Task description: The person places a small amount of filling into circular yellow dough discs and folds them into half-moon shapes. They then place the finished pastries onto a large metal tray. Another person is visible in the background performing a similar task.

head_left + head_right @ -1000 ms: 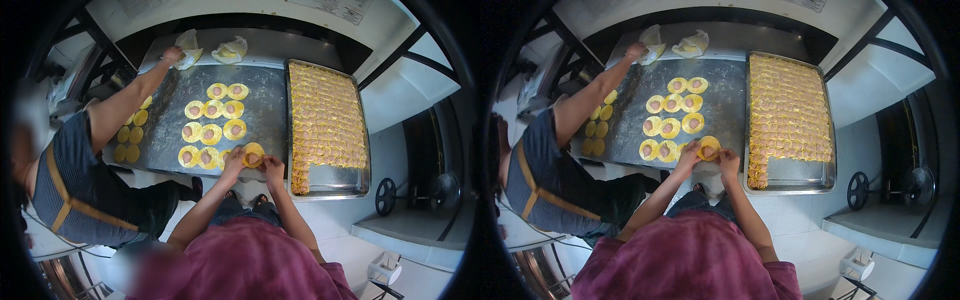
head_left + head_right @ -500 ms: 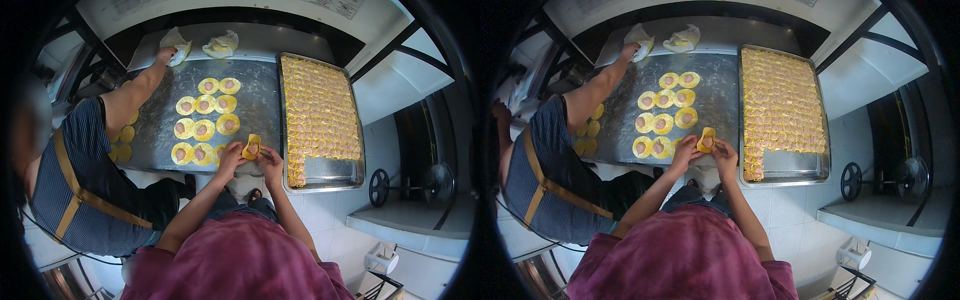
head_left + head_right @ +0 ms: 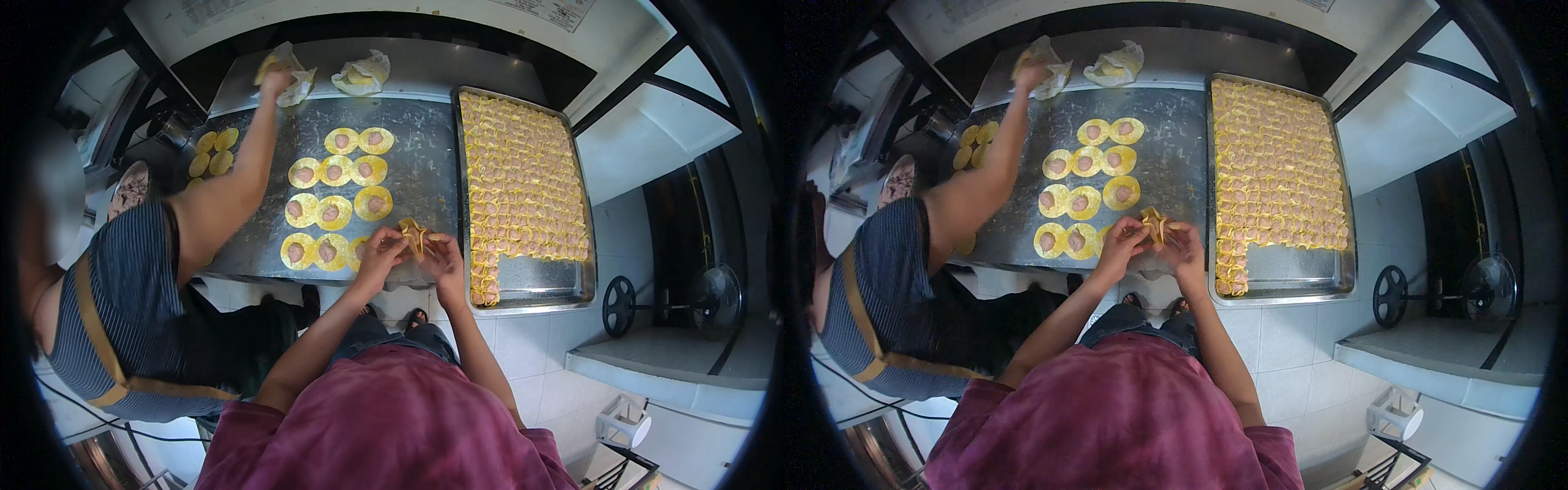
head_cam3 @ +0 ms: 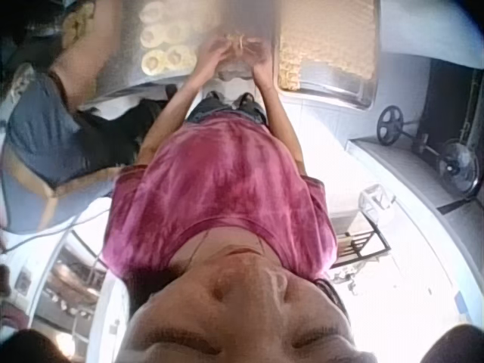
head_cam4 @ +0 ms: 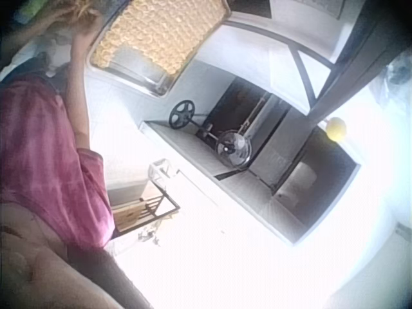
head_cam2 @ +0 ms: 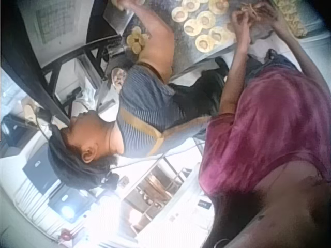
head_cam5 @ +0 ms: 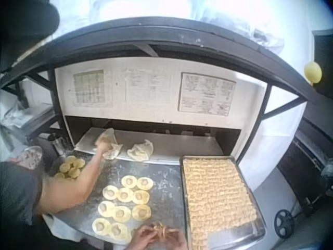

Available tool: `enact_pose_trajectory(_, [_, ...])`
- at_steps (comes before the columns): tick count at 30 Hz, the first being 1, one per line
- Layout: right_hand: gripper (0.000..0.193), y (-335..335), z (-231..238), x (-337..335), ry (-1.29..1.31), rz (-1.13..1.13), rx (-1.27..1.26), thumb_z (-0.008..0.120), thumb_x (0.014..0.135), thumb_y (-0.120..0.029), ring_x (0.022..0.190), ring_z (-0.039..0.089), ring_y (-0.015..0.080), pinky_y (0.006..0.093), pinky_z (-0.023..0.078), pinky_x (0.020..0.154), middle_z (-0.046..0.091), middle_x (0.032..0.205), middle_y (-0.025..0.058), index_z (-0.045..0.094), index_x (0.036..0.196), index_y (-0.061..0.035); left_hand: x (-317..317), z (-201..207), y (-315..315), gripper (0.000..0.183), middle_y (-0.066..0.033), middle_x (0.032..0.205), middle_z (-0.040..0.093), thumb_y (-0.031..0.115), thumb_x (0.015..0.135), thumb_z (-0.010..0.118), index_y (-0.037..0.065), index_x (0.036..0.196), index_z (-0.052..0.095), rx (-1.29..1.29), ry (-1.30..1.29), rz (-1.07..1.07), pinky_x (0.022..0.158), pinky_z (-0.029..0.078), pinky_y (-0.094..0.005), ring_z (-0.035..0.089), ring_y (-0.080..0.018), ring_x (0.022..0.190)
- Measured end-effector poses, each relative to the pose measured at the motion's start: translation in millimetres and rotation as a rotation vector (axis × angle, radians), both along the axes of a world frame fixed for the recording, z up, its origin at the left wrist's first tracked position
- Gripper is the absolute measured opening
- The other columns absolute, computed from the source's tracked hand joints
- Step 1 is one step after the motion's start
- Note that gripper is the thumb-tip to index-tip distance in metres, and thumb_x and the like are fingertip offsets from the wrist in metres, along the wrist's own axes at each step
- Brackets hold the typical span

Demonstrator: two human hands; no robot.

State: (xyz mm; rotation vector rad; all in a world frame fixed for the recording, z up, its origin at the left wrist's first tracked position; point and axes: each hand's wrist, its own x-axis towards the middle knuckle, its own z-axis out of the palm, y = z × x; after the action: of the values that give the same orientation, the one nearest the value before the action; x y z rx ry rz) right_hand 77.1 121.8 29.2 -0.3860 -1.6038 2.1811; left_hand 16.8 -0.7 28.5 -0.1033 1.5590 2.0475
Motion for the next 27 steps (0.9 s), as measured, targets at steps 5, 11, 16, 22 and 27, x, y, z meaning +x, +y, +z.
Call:
enact_pose_trajectory(5, [0.024, -1.6, -15.6, 5.0, -0.083, -0.045, 0.327, 0.061, 0.076, 0.003, 0.090, 0.061, 0.0181, 0.0292, 0.051, 0.071, 0.061, 0.097, 0.0089, 0.056, 0.100, 0.0007, 9.5, 2.5, 0.1, 0.030, -0.0027, 0.094, 0.053, 0.006, 0.081, 0.063, 0.008, 0.109, 0.051, 0.116, 0.032, 0.078, 0.071, 0.051, -0.0257, 0.057, -0.0127, 0.084])
enact_pose_trajectory(11, [0.020, 9.1, -19.2, 8.1, -0.220, -0.007, 0.720, 0.061, 0.071, 0.004, 0.079, 0.064, 0.0248, 0.0317, 0.050, 0.066, 0.063, 0.084, 0.0121, 0.062, 0.090, -0.0029, -2.7, -20.3, -23.0, 0.027, -0.0090, 0.093, 0.056, -0.003, 0.075, 0.061, 0.003, 0.101, 0.057, -0.348, 0.520, -0.261, 0.071, 0.049, -0.0287, 0.059, -0.0181, 0.090])
enact_pose_trajectory(16, [0.025, 8.3, -28.7, 5.6, -0.251, 0.051, 1.012, 0.061, 0.065, 0.005, 0.077, 0.062, 0.0314, 0.0345, 0.050, 0.067, 0.063, 0.084, 0.0136, 0.061, 0.088, -0.0016, 2.6, -24.9, -19.2, 0.015, -0.0103, 0.096, 0.056, 0.002, 0.070, 0.062, 0.002, 0.085, 0.061, -0.738, 0.996, -0.279, 0.077, 0.042, -0.0364, 0.055, -0.0283, 0.086])
enact_pose_trajectory(22, [0.028, 0.9, -31.1, 9.1, -0.166, 0.032, 1.019, 0.065, 0.064, 0.002, 0.076, 0.062, 0.0320, 0.0357, 0.050, 0.064, 0.062, 0.088, 0.0128, 0.062, 0.091, -0.0031, 3.3, -29.9, -14.3, 0.011, -0.0086, 0.095, 0.057, 0.004, 0.069, 0.062, 0.001, 0.077, 0.056, -0.730, 0.976, -0.308, 0.078, 0.039, -0.0398, 0.055, -0.0292, 0.084])
enact_pose_trajectory(27, [0.029, 13.7, -37.1, 1.0, -0.128, 0.093, 1.025, 0.068, 0.064, -0.001, 0.072, 0.062, 0.0288, 0.0337, 0.050, 0.061, 0.061, 0.088, 0.0116, 0.062, 0.092, -0.0032, -1.9, -17.7, -14.8, 0.013, -0.0063, 0.097, 0.058, 0.004, 0.068, 0.064, 0.003, 0.075, 0.053, -0.703, 1.016, -0.403, 0.074, 0.041, -0.0374, 0.057, -0.0269, 0.082])
